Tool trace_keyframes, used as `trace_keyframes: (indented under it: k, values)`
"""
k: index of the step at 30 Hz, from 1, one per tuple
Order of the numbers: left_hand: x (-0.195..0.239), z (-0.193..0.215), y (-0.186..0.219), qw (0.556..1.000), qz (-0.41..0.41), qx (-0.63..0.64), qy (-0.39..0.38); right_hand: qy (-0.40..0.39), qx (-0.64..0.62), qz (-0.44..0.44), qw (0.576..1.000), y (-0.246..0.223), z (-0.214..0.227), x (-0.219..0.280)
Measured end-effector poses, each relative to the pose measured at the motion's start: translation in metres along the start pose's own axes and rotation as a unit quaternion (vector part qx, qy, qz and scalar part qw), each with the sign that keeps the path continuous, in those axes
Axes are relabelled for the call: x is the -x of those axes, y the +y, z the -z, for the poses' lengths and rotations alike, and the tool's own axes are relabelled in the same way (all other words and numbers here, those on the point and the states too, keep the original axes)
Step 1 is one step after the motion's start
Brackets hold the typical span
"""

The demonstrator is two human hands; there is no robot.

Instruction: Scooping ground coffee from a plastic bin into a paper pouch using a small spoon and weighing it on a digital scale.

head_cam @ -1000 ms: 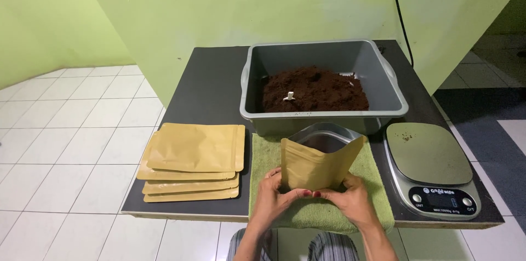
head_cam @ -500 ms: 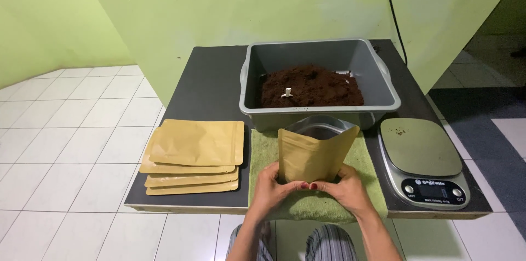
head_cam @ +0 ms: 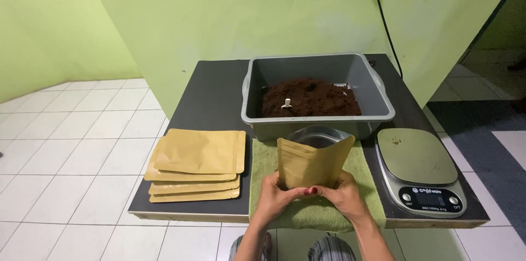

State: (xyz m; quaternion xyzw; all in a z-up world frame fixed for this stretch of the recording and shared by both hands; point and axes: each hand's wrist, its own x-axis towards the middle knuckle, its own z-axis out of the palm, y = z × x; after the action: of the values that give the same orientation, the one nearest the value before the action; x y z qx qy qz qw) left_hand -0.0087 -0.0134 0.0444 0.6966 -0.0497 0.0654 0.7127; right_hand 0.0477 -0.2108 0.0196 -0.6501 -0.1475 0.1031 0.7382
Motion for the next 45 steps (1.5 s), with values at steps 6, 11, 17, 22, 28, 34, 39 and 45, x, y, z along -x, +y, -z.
trace_keyframes:
  k: [6, 11, 17, 22, 28, 34, 39, 45]
  values:
    - [-0.002, -0.002, 0.001, 1.0, -0.002, 0.013, 0.003, -0.013, 0.004, 0.035, 0.999, 0.019, 0.009, -0.001]
    - [-0.004, -0.002, -0.008, 1.0, -0.002, 0.014, 0.021, 0.036, 0.082, 0.021, 0.996, 0.032, 0.015, -0.006]
    - [-0.003, 0.0, 0.008, 0.997, 0.047, 0.059, 0.009, 0.054, 0.002, -0.049, 0.997, 0.002, 0.007, -0.001]
    - [-0.007, -0.001, 0.005, 0.998, 0.026, 0.052, 0.031, 0.061, 0.018, -0.008, 0.998, -0.008, 0.001, -0.005]
    - [-0.007, -0.005, 0.012, 0.998, 0.011, 0.046, 0.049, 0.06, 0.03, 0.081, 0.994, 0.004, -0.001, -0.004]
    - [-0.007, -0.01, 0.031, 0.997, -0.01, 0.039, 0.063, 0.067, 0.051, 0.126, 0.988, -0.013, -0.01, 0.0]
    - [-0.006, -0.012, 0.033, 0.996, -0.021, 0.047, 0.075, 0.077, 0.056, 0.134, 0.986, -0.006, -0.008, -0.004]
    - [-0.008, -0.012, 0.028, 0.995, -0.017, 0.053, 0.079, 0.08, 0.069, 0.133, 0.985, -0.023, -0.013, -0.001]
